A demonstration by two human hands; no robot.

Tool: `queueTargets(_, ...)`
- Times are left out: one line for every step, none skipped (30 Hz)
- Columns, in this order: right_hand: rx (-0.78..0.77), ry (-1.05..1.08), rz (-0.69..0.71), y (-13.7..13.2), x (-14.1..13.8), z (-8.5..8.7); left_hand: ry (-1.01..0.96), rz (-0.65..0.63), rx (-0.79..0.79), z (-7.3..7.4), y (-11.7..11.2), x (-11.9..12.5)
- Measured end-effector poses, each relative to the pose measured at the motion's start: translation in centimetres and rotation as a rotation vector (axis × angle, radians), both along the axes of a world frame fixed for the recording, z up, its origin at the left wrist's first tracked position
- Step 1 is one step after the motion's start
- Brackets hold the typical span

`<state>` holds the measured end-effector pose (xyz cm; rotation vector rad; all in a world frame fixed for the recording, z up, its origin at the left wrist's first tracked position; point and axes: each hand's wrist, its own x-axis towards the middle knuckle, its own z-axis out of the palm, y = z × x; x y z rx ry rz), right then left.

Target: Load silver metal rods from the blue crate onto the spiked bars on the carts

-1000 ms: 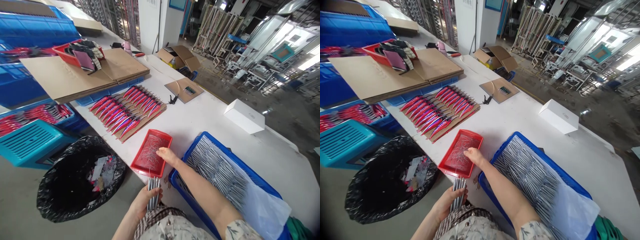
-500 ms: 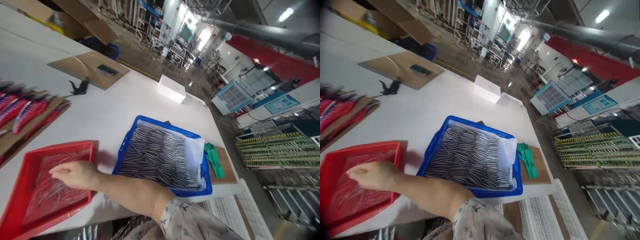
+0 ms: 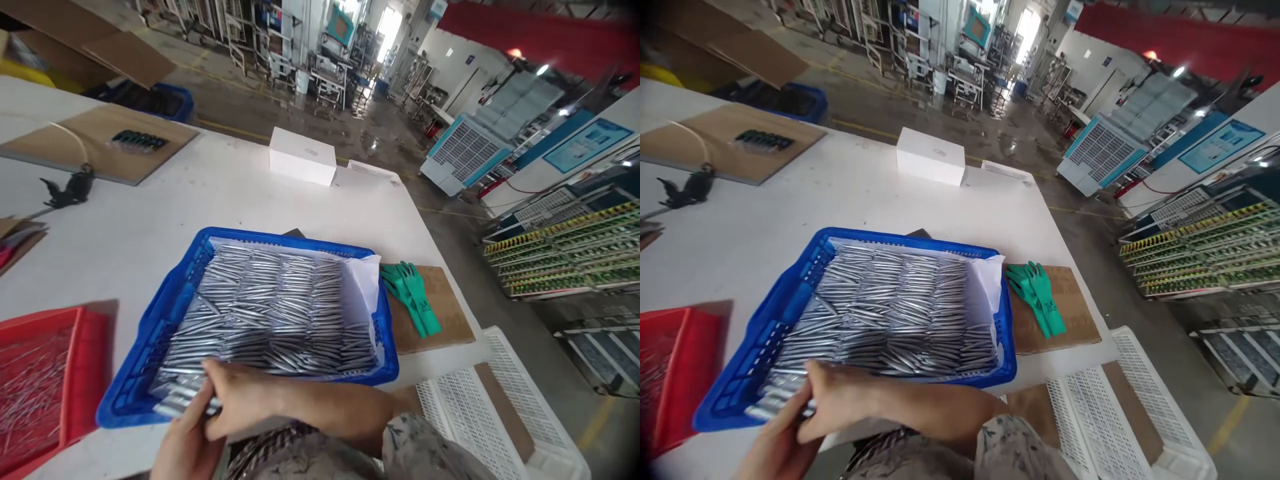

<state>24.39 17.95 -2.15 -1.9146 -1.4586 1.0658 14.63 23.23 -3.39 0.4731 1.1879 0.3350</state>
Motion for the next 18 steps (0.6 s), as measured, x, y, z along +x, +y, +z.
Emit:
queueTargets(-0.032, -0.02, -0.033, -1.6, 1.7, 0.1, -0.061, 0.01, -0.03, -0.2, -1.6, 2.1)
queueTargets(-0.058, -0.035, -0.066, -3.3, 3.5, 0.1, -0.108, 0.006, -0.066, -0.6, -3.3, 4.1)
queueTargets(-0.076, -0.046, -0.102, -5.0, 5.1, -0.2, -0.159, -0.006, -0.091, -1.0, -5.0, 6.1)
queueTargets(-0.087, -0.052, -0.138, -6.8, 6.7, -0.5, -0.211, -0.005, -0.103, -1.6, -6.7, 8.0)
queueTargets(-0.099, -0.052, -0.177, -8.5, 8.2, -1.0, -0.264, -0.013, -0.122, -2.1, -8.4, 9.8)
queueTargets(-0.115, -0.045, -0.213, -10.2, 9.7, -1.6, -0.301, -0.026, -0.141, -2.7, -10.0, 11.5)
queueTargets(-0.136, -0.031, -0.244, -11.8, 11.1, -2.2, -0.314, -0.038, -0.147, -3.2, -11.6, 13.0)
queueTargets(-0.159, -0.015, -0.271, -13.3, 12.4, -2.9, -0.314, -0.045, -0.154, -3.7, -13.2, 14.5)
queueTargets(-0.179, 0.0, -0.298, -14.6, 13.6, -3.5, -0.315, -0.052, -0.16, -4.1, -14.6, 15.8)
queueTargets(-0.195, 0.012, -0.325, -15.8, 14.7, -4.2, -0.313, -0.058, -0.165, -4.6, -15.8, 17.0)
queueTargets(-0.208, 0.023, -0.352, -16.8, 15.7, -4.9, -0.31, -0.062, -0.17, -5.0, -17.0, 18.1)
queueTargets(-0.219, 0.035, -0.379, -17.6, 16.6, -5.6, -0.304, -0.065, -0.173, -5.4, -17.9, 19.0)
queueTargets(-0.228, 0.051, -0.404, -18.3, 17.3, -6.3, -0.296, -0.068, -0.176, -5.8, -18.6, 19.8)
queueTargets(-0.237, 0.072, -0.425, -18.8, 18.0, -7.0, -0.284, -0.07, -0.179, -6.3, -19.2, 20.4)
queueTargets(-0.245, 0.094, -0.441, -19.3, 18.6, -7.7, -0.269, -0.075, -0.184, -6.7, -19.6, 21.0)
queueTargets(-0.253, 0.113, -0.447, -19.6, 19.1, -8.3, -0.253, -0.08, -0.191, -7.1, -20.0, 21.4)
queueTargets(-0.263, 0.131, -0.442, -19.8, 19.6, -8.9, -0.238, -0.088, -0.2, -7.5, -20.2, 21.7)
queueTargets(-0.271, 0.146, -0.424, -20.0, 20.1, -9.5, -0.225, -0.096, -0.211, -7.8, -20.3, 22.0)
